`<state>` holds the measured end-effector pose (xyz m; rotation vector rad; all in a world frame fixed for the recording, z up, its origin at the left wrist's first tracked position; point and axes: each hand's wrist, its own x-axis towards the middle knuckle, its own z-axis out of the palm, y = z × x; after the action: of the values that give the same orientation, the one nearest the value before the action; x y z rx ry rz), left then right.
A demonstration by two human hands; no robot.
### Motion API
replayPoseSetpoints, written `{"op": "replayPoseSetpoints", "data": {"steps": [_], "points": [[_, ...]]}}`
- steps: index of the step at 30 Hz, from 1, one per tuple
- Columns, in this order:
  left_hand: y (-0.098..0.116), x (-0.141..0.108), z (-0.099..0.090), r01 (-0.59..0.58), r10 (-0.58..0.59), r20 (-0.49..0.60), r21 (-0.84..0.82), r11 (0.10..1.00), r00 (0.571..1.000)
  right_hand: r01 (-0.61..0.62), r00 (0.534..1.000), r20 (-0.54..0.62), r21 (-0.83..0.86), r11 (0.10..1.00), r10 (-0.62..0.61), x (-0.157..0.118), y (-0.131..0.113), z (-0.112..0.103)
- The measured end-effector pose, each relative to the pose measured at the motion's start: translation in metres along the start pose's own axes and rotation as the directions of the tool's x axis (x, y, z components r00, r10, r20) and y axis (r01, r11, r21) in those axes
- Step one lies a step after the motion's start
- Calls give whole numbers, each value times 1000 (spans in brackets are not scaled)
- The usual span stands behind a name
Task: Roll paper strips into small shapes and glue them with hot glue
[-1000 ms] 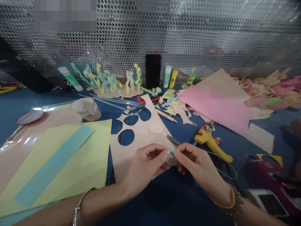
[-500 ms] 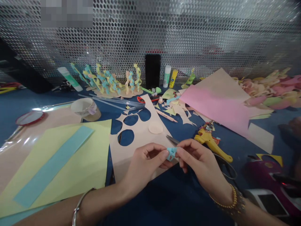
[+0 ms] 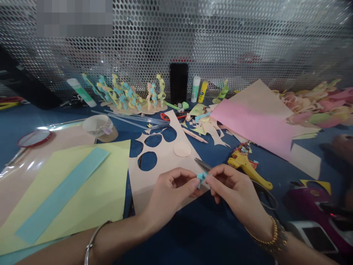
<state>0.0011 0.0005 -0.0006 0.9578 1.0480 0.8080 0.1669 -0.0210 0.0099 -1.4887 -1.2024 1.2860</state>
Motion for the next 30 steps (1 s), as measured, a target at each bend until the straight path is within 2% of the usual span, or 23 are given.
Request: {"op": "replayPoseSetpoints", "data": {"steps": [7, 17, 22, 30], "points": [[1, -2, 0, -4, 4, 10, -5, 1000, 1000, -13, 1000, 23, 27, 1000, 12, 0, -1, 0], [0, -2, 2, 52, -52, -2, -37, 998, 999, -10, 999, 52, 7, 1000, 10, 1, 0, 1], [0, -1, 0, 12, -12, -10, -3, 1000, 1000, 8, 999, 37, 32, 999, -9, 1, 0, 0], [-1, -2, 1, 45, -43, 18, -79, 996, 999, 26, 1000, 15, -54, 998, -25, 0, -1, 0]]}}
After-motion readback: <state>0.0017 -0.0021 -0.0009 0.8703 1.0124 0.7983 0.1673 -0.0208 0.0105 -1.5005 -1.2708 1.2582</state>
